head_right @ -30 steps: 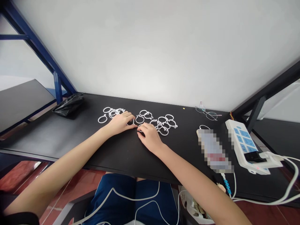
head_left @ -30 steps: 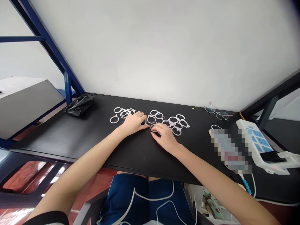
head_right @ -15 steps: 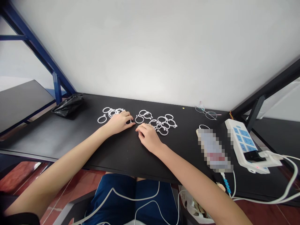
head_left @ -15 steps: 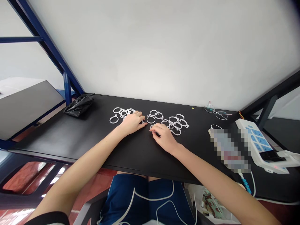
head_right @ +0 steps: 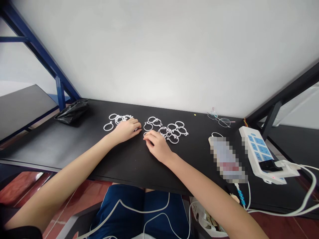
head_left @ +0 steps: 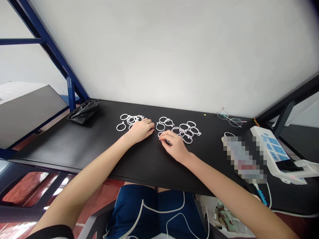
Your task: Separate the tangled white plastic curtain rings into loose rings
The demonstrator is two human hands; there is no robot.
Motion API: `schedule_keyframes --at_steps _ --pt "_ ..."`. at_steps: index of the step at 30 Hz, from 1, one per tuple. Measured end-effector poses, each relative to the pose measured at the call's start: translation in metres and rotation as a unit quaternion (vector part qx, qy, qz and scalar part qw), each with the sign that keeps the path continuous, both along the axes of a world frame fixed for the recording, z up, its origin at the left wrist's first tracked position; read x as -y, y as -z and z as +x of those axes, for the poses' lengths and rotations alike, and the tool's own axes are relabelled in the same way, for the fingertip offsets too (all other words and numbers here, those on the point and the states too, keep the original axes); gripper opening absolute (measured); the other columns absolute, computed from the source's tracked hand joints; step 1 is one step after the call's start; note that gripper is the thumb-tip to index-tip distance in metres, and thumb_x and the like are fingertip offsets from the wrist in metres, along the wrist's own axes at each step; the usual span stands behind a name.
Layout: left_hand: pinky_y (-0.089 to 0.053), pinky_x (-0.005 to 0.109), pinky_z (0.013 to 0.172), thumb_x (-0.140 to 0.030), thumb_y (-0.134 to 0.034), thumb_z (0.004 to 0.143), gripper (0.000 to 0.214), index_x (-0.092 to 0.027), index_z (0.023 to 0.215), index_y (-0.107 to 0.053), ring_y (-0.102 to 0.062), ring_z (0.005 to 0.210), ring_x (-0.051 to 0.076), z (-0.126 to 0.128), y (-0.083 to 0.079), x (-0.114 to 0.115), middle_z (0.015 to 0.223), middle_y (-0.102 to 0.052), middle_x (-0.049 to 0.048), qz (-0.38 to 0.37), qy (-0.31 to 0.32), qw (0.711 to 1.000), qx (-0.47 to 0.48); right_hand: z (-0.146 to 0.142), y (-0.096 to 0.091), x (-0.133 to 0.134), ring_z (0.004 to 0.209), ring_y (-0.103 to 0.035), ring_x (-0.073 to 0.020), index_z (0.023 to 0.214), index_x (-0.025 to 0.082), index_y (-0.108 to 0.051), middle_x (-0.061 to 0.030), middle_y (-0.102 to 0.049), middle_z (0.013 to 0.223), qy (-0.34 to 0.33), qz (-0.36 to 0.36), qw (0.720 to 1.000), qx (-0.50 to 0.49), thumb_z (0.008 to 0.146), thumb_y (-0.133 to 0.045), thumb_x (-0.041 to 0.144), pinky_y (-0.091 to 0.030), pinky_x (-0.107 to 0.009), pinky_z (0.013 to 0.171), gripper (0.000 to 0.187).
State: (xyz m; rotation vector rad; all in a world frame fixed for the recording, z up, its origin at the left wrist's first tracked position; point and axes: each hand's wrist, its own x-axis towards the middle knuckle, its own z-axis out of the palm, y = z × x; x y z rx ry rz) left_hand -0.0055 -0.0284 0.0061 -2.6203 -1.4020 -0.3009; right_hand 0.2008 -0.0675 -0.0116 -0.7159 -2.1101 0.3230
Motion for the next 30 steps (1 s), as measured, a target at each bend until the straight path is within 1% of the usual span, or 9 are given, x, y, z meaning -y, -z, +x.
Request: schedule_keyframes --at_steps 8,15,21,26,30 --pt "-0.037 0.025 0.055 -0.027 -0.051 0.092 0.014 -0.017 0.088 -0.060 -0.057 0.088 0.020 0.0009 -0.0006 0.0005 0.089 -0.062 0.0062 -0.003 -0.001 1.000 -0.004 -0.0002 -0.0018 -0.0001 0.083 -0.064 -0.0183 0.084 0.021 -0.063 -0.0053 -0.067 0.088 0.010 0.028 1.000 -0.008 0.089 -0.049 0.006 -0.055 -0.036 0.076 0.021" --pt "-0.037 0.024 0.056 -0.028 -0.051 0.092 0.015 -0.016 0.087 -0.060 -0.057 0.086 0.019 0.0017 -0.0020 0.0021 0.088 -0.062 0.0065 -0.005 0.003 1.000 0.002 0.0002 -0.0014 -0.0008 0.084 -0.064 -0.0183 0.084 0.021 -0.064 -0.0050 -0.068 0.088 0.015 0.044 0.999 -0.012 0.088 -0.050 0.006 -0.054 -0.035 0.077 0.021" --pt "-0.035 0.025 0.054 -0.030 -0.049 0.093 0.018 -0.016 0.088 -0.060 -0.057 0.086 0.019 0.0038 -0.0032 0.0033 0.087 -0.061 0.0054 -0.005 -0.009 1.000 -0.007 0.0005 -0.0003 -0.0015 0.086 -0.065 -0.0182 0.083 0.019 -0.064 -0.0061 -0.068 0.091 0.016 0.058 0.998 -0.012 0.087 -0.049 0.004 -0.055 -0.035 0.078 0.022" --pt "-0.035 0.026 0.054 -0.030 -0.049 0.094 0.019 -0.015 0.090 -0.061 -0.056 0.089 0.020 0.0054 -0.0069 0.0060 0.090 -0.061 0.0062 0.009 -0.018 1.000 -0.008 0.0008 0.0023 -0.0022 0.087 -0.066 -0.0180 0.082 0.020 -0.065 -0.0056 -0.070 0.091 0.014 0.059 0.998 -0.025 0.087 -0.048 0.003 -0.057 -0.034 0.077 0.024" --pt "-0.036 0.025 0.054 -0.029 -0.049 0.094 0.019 -0.015 0.091 -0.062 -0.054 0.089 0.019 0.0058 -0.0084 0.0068 0.091 -0.061 0.0065 0.029 -0.008 0.999 0.020 0.0007 0.0040 -0.0028 0.088 -0.067 -0.0184 0.082 0.020 -0.065 -0.0056 -0.071 0.091 0.018 0.061 0.998 -0.031 0.087 -0.050 0.004 -0.057 -0.034 0.078 0.022"
